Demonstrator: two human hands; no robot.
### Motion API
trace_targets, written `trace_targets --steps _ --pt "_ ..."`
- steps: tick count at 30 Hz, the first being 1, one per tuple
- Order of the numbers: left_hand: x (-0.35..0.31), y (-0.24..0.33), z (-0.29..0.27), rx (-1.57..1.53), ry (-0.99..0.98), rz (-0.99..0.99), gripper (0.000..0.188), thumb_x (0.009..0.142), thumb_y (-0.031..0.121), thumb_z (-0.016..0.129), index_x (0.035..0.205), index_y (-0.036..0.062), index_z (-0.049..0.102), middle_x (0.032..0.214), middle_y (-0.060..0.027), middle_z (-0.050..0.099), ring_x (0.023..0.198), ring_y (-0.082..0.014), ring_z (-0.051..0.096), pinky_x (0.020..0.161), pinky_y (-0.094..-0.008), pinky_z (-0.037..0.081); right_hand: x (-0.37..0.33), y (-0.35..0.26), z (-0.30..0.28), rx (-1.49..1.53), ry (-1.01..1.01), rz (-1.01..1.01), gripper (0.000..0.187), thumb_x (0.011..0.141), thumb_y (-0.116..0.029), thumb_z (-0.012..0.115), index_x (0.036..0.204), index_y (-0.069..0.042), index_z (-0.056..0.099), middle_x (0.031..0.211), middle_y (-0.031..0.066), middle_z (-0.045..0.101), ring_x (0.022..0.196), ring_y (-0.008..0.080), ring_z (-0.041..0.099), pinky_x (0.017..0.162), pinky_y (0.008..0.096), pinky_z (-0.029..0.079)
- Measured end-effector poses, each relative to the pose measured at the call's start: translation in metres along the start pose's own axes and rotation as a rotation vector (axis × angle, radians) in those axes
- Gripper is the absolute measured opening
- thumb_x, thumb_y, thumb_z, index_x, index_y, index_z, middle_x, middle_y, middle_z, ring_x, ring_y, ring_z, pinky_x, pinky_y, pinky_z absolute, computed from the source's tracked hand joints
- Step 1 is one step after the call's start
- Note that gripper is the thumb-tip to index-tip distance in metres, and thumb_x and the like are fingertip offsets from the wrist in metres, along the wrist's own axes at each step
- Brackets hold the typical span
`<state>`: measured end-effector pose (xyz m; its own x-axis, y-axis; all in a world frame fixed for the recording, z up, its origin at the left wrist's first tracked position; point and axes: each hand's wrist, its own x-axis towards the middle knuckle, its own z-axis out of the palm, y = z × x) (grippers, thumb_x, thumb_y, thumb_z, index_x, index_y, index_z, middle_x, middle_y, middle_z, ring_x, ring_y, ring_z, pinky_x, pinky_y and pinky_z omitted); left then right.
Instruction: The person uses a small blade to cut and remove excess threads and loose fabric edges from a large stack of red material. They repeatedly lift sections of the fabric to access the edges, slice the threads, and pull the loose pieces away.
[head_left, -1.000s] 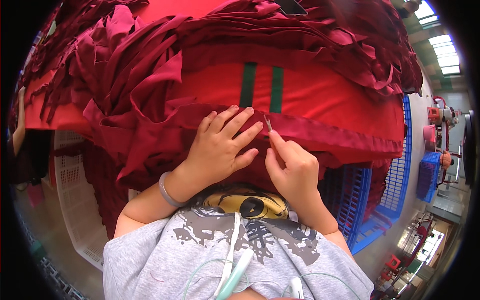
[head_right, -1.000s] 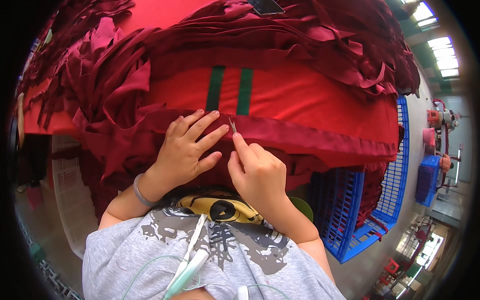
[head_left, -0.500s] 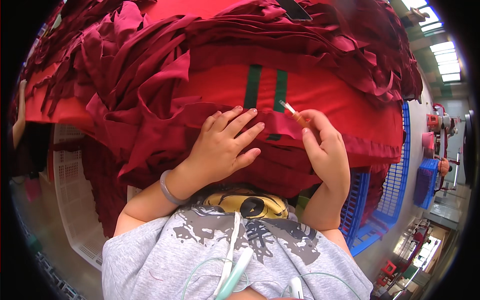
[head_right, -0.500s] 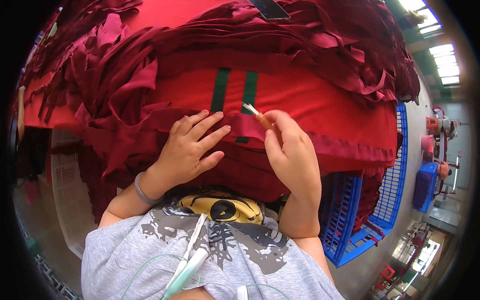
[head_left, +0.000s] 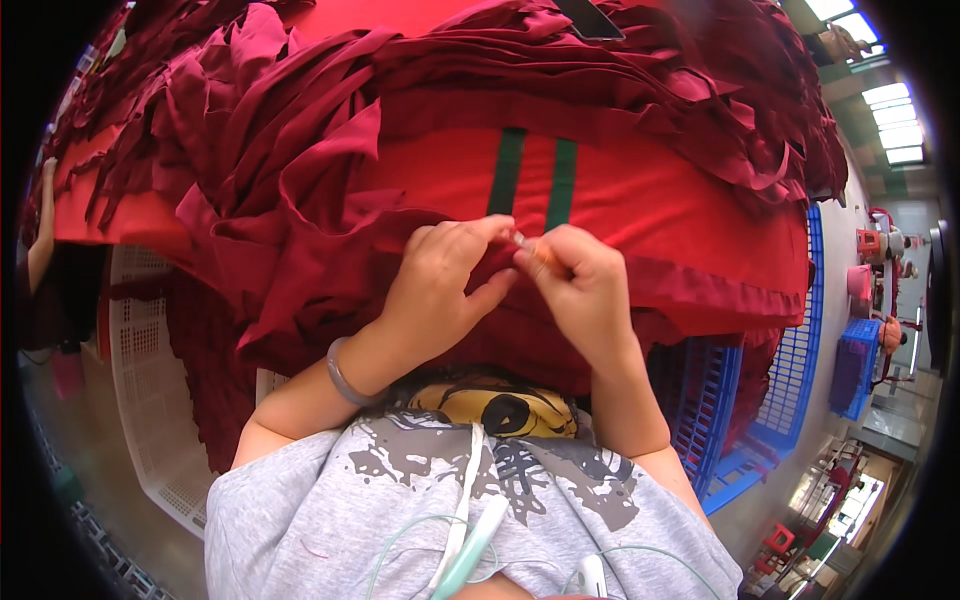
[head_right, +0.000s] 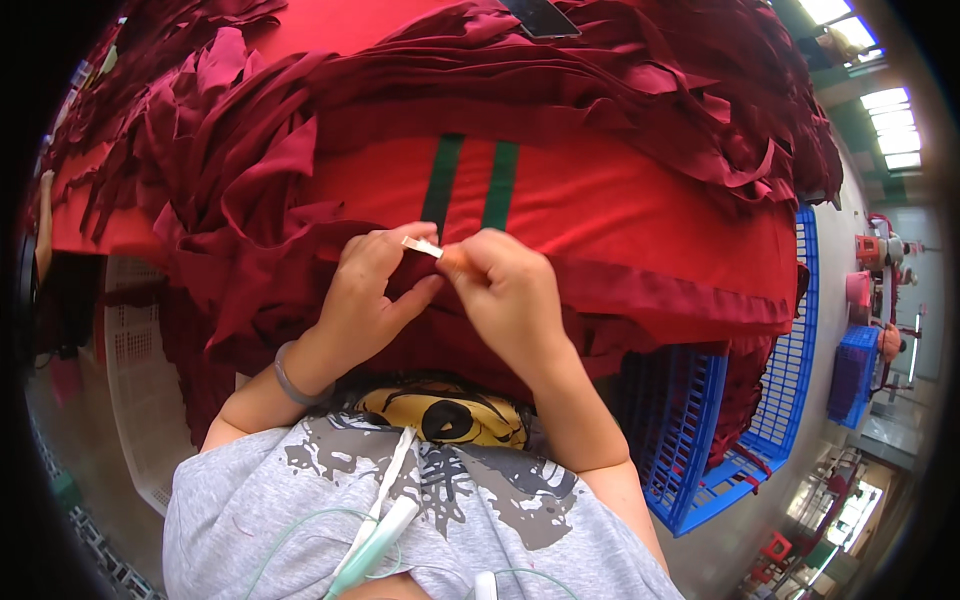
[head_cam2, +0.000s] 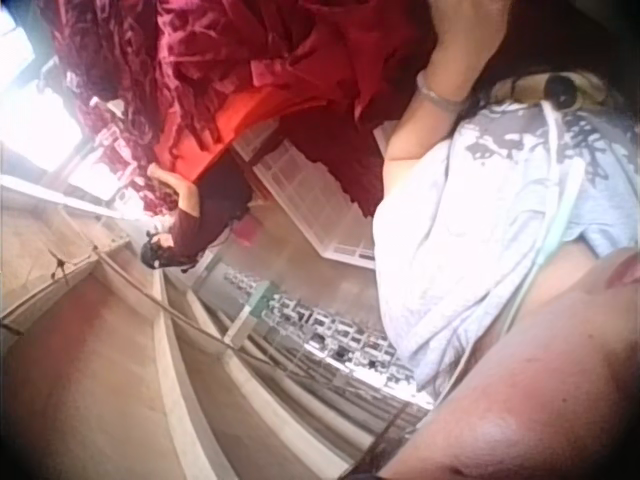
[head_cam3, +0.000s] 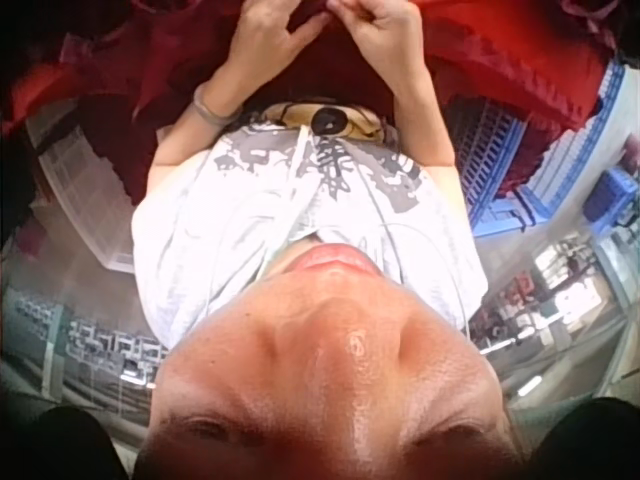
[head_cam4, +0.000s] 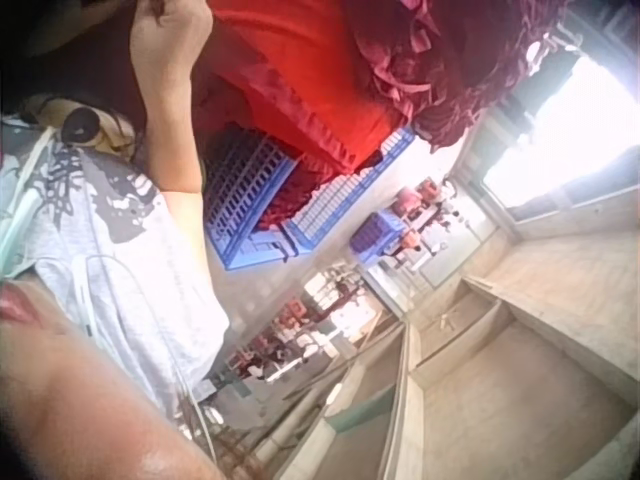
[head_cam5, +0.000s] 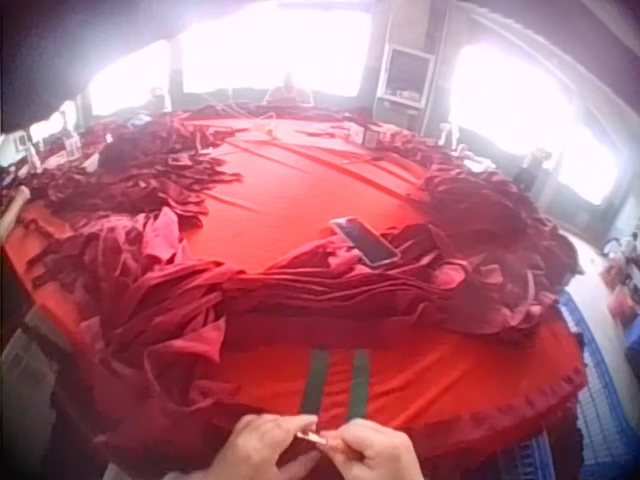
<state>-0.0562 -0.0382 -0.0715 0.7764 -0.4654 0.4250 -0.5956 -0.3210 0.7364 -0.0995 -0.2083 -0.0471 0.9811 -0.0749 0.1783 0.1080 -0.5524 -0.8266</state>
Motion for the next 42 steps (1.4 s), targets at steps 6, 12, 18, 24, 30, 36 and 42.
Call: trace_targets --steps 6,12,18,24,30,36,42 --pt "-0.017 0.011 -0.020 0.205 -0.139 0.010 0.009 0.077 0.013 0.071 0.085 0.0105 0.067 0.078 -0.0022 0.063 0.075 -0.0212 0.062 0.074 -0.0375 0.041 -0.008 0.005 -0.029 0.078 0.372 0.003 0.008 0.089 -0.008 0.070 0.088 -0.001 0.069 0.073 0.0015 0.063 0.063 0.0071 0.055 0.054 0.0235 0.041" --pt "-0.022 0.014 -0.138 0.879 0.067 -0.209 0.018 0.078 0.010 0.065 0.095 0.0084 0.071 0.097 -0.0064 0.067 0.090 -0.0244 0.062 0.083 -0.0387 0.042 -0.038 0.064 -0.121 0.237 0.765 0.287 0.018 0.094 -0.019 0.067 0.090 -0.002 0.070 0.074 -0.0033 0.061 0.063 0.0012 0.049 0.056 0.0160 0.037" --pt "0.029 0.036 -0.077 0.708 0.210 0.178 0.028 0.077 0.004 0.062 0.103 0.0087 0.070 0.105 -0.0071 0.064 0.101 -0.0269 0.060 0.093 -0.0408 0.043 -0.058 0.084 -0.118 0.349 0.795 0.186 0.020 0.096 -0.013 0.063 0.077 -0.007 0.059 0.075 -0.0042 0.052 0.063 0.0013 0.038 0.056 0.0179 0.030" --pt "0.143 -0.016 0.054 0.409 0.062 0.221 0.040 0.089 0.018 0.057 0.125 0.0022 0.059 0.123 -0.0175 0.062 0.118 -0.0340 0.056 0.101 -0.0429 0.044 -0.064 0.059 -0.106 0.339 0.515 0.162 0.029 0.093 -0.006 0.063 0.065 -0.002 0.056 0.073 0.0009 0.054 0.061 0.0034 0.040 0.054 0.0199 0.029" --pt "0.124 0.026 0.061 0.429 -0.225 0.203 0.023 0.085 0.024 0.064 0.092 0.0025 0.069 0.085 -0.0133 0.068 0.088 -0.0337 0.063 0.082 -0.0399 0.048 -0.080 0.059 -0.108 0.760 0.390 0.324 0.031 0.099 -0.018 0.054 0.083 0.006 0.066 0.073 0.0109 0.063 0.045 0.0072 0.043 0.042 0.0216 0.029" --pt "0.071 0.067 -0.021 -0.440 -0.831 0.360 0.012 0.077 0.009 0.075 0.078 0.0031 0.065 0.076 -0.0099 0.063 0.072 -0.0317 0.061 0.061 -0.0383 0.046 -0.067 0.059 -0.048 1.518 -0.372 0.285 0.059 0.105 -0.042 0.031 0.139 0.004 0.045 0.118 0.0231 0.060 0.048 0.0116 0.047 0.041 0.0214 0.035" --pt "0.050 0.042 -0.089 -0.259 -0.715 0.022 0.015 0.078 0.005 0.075 0.091 -0.0007 0.071 0.078 -0.0139 0.069 0.069 -0.0259 0.069 0.061 -0.0315 0.053 -0.038 0.071 -0.102 1.929 0.195 -0.227 0.043 0.097 -0.028 0.058 0.139 -0.019 0.052 0.097 0.0019 0.051 0.073 0.0115 0.045 0.050 0.0310 0.041"
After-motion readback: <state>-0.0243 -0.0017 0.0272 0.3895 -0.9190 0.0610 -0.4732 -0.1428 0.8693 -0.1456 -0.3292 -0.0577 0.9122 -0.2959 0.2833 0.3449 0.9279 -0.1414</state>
